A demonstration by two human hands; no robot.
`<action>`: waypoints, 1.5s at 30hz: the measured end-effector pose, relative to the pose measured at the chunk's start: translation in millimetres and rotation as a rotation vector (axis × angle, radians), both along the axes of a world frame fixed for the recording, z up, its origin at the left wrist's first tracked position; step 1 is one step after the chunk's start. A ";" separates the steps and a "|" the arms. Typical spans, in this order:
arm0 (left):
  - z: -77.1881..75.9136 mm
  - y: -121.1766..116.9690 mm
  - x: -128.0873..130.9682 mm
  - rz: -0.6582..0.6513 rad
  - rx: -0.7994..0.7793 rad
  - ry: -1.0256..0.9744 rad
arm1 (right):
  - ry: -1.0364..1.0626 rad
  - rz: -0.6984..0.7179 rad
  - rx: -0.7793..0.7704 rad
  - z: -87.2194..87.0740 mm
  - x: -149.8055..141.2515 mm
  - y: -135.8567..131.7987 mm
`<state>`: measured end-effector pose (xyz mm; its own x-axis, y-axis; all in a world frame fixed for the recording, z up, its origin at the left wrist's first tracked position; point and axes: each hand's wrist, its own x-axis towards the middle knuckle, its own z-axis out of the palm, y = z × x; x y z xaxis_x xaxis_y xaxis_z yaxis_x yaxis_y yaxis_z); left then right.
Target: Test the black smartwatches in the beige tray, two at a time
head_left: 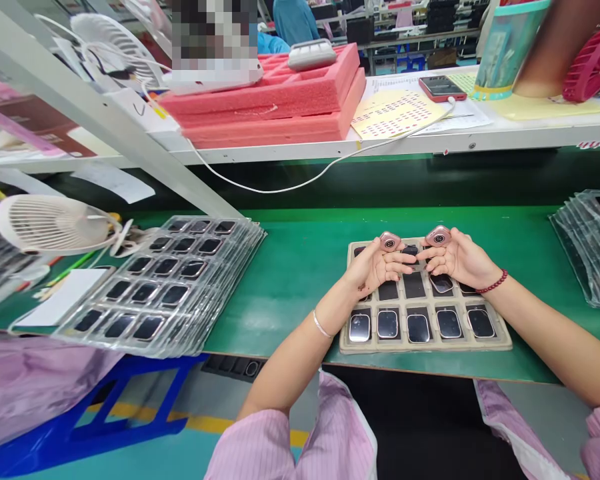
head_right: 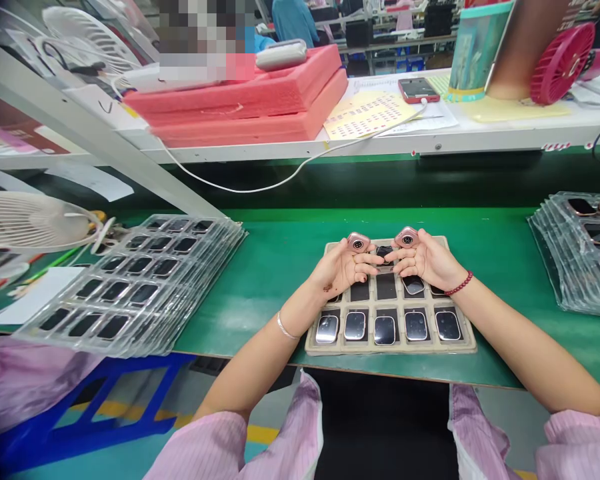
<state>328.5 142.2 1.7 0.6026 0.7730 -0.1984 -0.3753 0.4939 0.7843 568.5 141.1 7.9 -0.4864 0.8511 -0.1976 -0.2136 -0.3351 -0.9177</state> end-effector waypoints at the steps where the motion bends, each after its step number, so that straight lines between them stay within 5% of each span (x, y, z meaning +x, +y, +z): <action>1: -0.3 -0.5 0.4 0.012 0.013 0.007 | 0.018 0.007 -0.009 -0.6 0.6 0.0; 14: -11.3 -13.8 14.0 0.203 0.488 0.379 | -0.194 -0.094 0.410 -12.5 -13.3 -8.8; 45: -10.0 -14.7 14.9 0.198 0.586 0.435 | -0.462 -0.047 0.669 -13.5 -15.3 -14.9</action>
